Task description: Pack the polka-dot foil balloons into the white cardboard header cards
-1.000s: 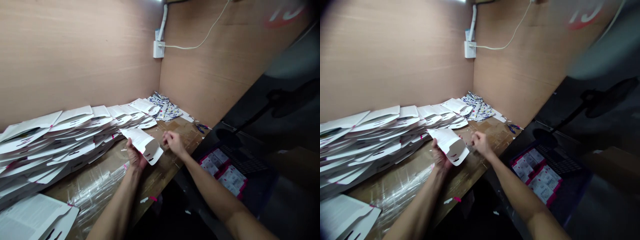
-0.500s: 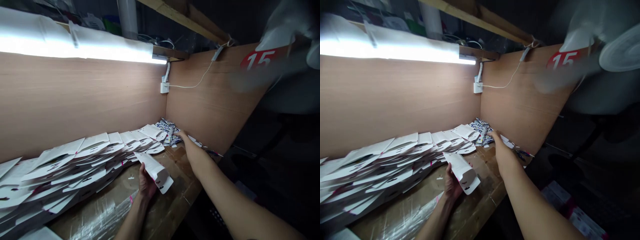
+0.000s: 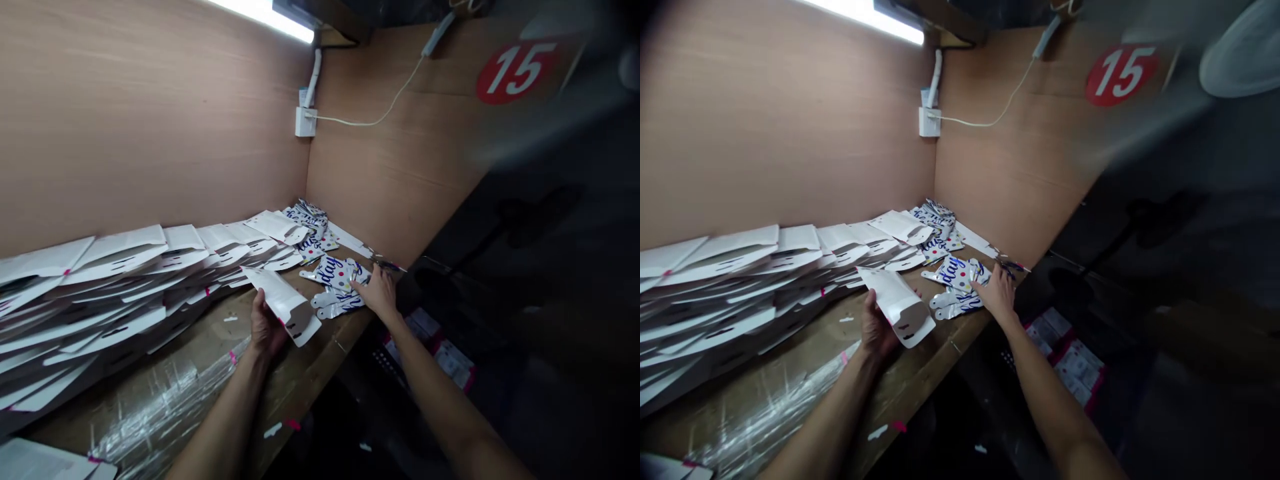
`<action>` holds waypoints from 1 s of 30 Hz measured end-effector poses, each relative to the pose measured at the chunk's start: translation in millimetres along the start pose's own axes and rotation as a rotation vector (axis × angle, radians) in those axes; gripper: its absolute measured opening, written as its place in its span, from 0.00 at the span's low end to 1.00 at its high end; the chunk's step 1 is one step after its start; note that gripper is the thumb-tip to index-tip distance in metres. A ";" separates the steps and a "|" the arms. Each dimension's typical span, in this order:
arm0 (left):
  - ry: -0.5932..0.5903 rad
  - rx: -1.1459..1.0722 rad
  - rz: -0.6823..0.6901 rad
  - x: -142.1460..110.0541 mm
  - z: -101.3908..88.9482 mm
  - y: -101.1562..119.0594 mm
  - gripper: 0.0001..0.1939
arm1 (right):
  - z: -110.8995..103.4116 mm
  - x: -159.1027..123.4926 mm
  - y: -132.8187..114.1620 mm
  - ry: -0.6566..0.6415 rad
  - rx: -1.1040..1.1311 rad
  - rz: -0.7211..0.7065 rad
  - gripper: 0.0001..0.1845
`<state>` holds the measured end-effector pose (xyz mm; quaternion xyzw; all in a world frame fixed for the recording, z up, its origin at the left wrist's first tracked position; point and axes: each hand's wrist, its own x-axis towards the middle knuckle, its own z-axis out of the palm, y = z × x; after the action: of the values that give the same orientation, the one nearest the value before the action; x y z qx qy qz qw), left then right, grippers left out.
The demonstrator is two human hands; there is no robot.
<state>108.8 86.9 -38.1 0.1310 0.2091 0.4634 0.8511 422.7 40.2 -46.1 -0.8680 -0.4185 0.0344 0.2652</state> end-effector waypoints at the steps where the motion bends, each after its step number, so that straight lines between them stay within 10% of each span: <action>1: 0.001 0.003 -0.001 -0.9 0.4 -0.3 0.35 | -3.2 -3.9 -2.4 0.059 -0.013 -0.026 0.45; 10: -0.024 0.017 0.043 -14.6 -3.4 0.8 0.37 | -11.4 31.6 -49.5 -0.166 0.230 -0.183 0.21; 16: -0.053 -0.037 0.051 -15.5 -1.3 -2.5 0.41 | -59.1 -77.5 -35.6 0.072 0.643 -0.452 0.10; 21: -0.081 -0.022 0.027 -20.0 8.4 -10.4 0.42 | -77.2 -171.7 -53.0 -0.085 0.585 -0.953 0.09; 30: -0.131 0.052 -0.039 -41.4 29.0 -33.0 0.39 | -33.5 -185.3 -83.4 0.032 0.301 -0.945 0.11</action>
<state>126.8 33.5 -16.8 0.1789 0.1677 0.4316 0.8681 253.2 -69.8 -6.7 -0.5360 -0.7523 -0.0429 0.3805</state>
